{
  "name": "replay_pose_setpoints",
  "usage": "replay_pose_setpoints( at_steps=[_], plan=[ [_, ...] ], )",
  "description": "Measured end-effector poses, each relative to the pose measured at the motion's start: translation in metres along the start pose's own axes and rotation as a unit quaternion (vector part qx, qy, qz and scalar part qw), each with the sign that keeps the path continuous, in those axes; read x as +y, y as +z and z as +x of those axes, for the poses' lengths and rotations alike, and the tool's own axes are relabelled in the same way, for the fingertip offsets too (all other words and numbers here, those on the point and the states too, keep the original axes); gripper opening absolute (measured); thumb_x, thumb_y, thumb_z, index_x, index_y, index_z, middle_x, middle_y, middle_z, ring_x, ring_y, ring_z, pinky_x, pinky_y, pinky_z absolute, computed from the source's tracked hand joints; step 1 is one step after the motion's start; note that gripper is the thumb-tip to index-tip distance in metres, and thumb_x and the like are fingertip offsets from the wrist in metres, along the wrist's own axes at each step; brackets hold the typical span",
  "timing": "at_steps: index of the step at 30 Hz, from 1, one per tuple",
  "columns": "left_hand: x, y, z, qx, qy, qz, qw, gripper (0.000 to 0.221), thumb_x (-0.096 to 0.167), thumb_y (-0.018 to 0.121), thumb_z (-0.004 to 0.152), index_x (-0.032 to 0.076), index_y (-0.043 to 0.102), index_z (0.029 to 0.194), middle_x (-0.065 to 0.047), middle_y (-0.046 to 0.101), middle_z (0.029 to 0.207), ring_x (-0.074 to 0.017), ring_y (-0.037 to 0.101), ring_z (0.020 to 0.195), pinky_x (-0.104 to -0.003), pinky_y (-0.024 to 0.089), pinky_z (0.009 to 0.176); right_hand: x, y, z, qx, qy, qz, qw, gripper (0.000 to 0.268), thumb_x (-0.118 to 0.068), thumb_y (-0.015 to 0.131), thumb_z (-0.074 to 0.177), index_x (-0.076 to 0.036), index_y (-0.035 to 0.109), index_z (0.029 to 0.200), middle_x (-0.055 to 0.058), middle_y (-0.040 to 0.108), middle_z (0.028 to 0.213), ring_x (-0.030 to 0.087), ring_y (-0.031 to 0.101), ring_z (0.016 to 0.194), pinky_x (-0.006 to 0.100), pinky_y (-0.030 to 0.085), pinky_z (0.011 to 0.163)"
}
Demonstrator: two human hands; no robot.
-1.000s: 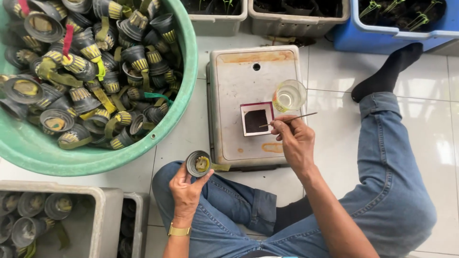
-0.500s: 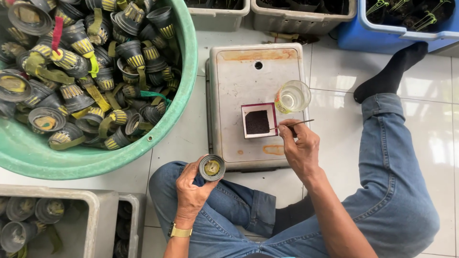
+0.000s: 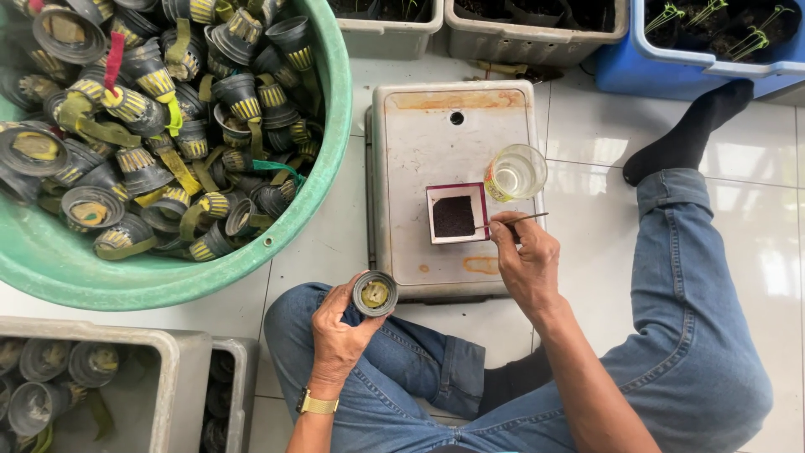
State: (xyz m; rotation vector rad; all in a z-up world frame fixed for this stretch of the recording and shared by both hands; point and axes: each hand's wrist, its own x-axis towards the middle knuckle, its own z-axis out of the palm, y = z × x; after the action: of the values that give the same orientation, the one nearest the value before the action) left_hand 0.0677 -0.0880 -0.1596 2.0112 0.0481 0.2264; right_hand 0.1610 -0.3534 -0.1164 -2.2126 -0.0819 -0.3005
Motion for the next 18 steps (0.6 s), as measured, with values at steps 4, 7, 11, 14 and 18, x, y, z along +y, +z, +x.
replay_pose_setpoints(
  at_steps=[4, 7, 11, 14, 18],
  plan=[
    [0.001, 0.000, 0.000, 0.001, -0.003, 0.003, 1.000, 0.061, 0.011, 0.091, 0.066, 0.005, 0.069, 0.123, -0.008, 0.076, 0.107, -0.0220, 0.073, 0.101, -0.034, 0.058, 0.091, 0.004, 0.001, 0.000, -0.005, 0.039, 0.018, 0.999, 0.008, -0.005, 0.068, 0.097, 0.002, 0.072, 0.101, 0.012, 0.075, 0.082, 0.014, 0.075, 0.075, 0.027, 0.057, 0.061],
    [0.004, -0.001, -0.001, 0.002, -0.007, -0.007, 1.000, 0.060, 0.011, 0.091, 0.067, 0.005, 0.069, 0.123, -0.008, 0.076, 0.107, -0.0220, 0.074, 0.100, -0.033, 0.058, 0.090, 0.008, -0.007, 0.002, -0.002, 0.107, 0.119, 0.987, 0.010, -0.007, 0.067, 0.098, 0.001, 0.072, 0.102, 0.011, 0.076, 0.085, 0.013, 0.073, 0.075, 0.026, 0.057, 0.061],
    [0.008, -0.003, 0.001, 0.013, 0.019, -0.007, 1.000, 0.058, 0.011, 0.090, 0.067, 0.004, 0.069, 0.120, -0.010, 0.075, 0.107, -0.0233, 0.074, 0.100, -0.034, 0.057, 0.089, 0.004, -0.028, 0.011, 0.012, 0.202, 0.367, 0.908, 0.011, -0.007, 0.065, 0.099, 0.002, 0.071, 0.101, 0.014, 0.077, 0.092, 0.015, 0.071, 0.075, 0.026, 0.059, 0.065],
    [0.009, -0.002, 0.000, 0.019, 0.000, -0.005, 1.000, 0.056, 0.011, 0.091, 0.066, 0.005, 0.070, 0.117, -0.010, 0.076, 0.104, -0.0233, 0.075, 0.096, -0.034, 0.058, 0.086, 0.008, -0.040, 0.013, 0.008, 0.241, 0.478, 0.845, 0.011, -0.005, 0.065, 0.097, 0.004, 0.070, 0.100, 0.017, 0.075, 0.091, 0.017, 0.070, 0.072, 0.027, 0.057, 0.062],
    [0.006, -0.001, 0.001, 0.018, -0.003, 0.004, 1.000, 0.058, 0.013, 0.091, 0.064, 0.004, 0.070, 0.117, -0.010, 0.076, 0.103, -0.0231, 0.075, 0.095, -0.034, 0.058, 0.085, 0.011, -0.049, 0.012, 0.004, 0.268, 0.520, 0.811, 0.010, -0.004, 0.065, 0.097, 0.004, 0.069, 0.100, 0.017, 0.073, 0.087, 0.018, 0.069, 0.071, 0.028, 0.056, 0.061]
  ],
)
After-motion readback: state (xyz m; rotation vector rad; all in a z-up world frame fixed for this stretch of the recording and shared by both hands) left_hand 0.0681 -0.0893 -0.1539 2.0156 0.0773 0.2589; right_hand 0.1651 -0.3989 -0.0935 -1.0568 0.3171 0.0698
